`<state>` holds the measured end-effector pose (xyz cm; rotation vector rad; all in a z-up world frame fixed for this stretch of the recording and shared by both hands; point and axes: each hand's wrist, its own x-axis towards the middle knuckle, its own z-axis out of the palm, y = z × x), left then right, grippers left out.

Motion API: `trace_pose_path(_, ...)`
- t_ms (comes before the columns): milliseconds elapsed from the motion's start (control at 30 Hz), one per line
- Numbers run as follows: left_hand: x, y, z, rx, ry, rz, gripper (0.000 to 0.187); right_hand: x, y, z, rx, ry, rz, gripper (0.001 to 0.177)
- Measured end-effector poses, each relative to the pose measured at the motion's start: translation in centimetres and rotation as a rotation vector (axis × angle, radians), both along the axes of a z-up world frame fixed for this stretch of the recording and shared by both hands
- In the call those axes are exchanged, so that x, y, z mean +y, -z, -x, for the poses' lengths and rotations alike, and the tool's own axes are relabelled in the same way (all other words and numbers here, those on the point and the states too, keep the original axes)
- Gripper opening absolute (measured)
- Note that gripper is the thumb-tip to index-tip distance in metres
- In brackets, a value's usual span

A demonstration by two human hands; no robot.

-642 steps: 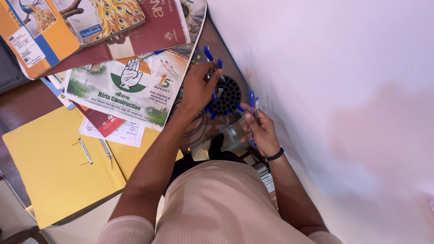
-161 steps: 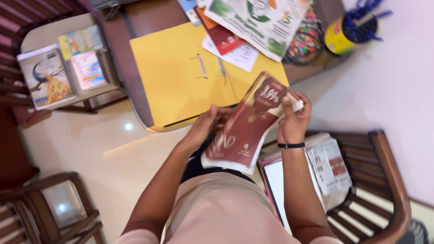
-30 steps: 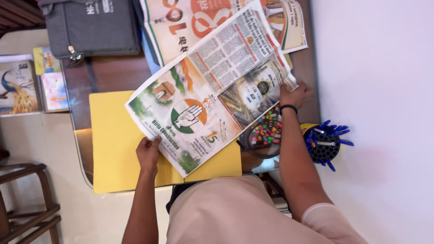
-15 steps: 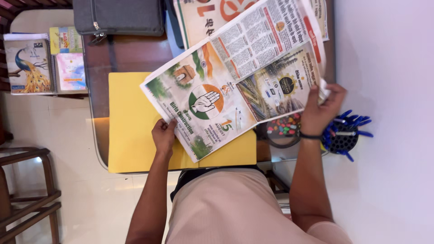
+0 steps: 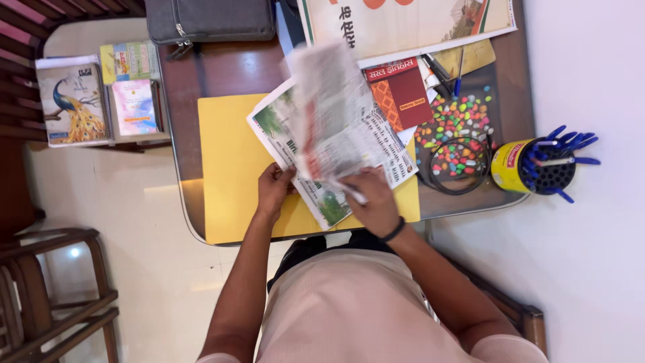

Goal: The person organizes stationery items on a glass table. They place papers into a black folder, move notebooks and books onto a nearby chair, and arrange pens into a pen holder. The person also places a laptop into a grey bag.

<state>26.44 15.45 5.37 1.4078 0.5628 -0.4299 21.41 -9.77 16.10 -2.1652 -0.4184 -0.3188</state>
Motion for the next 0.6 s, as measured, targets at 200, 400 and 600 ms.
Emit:
trace_pose_path(200, 1.9, 0.5, -0.4, 0.052, -0.004, 0.193, 0.024, 4.1, 4.7, 2.0, 0.109, -0.076, 0.137, 0.035)
trace_pose_path(400, 3.2, 0.0, -0.9, 0.053, -0.027, 0.333, 0.029, 5.4, 6.5, 3.4, 0.198, -0.066, 0.175, 0.039)
trace_pose_path(600, 2.8, -0.8, -1.6, -0.133, 0.183, 0.002, 0.04, 1.7, 7.3, 2.4, 0.323, -0.027, -0.023, 0.058)
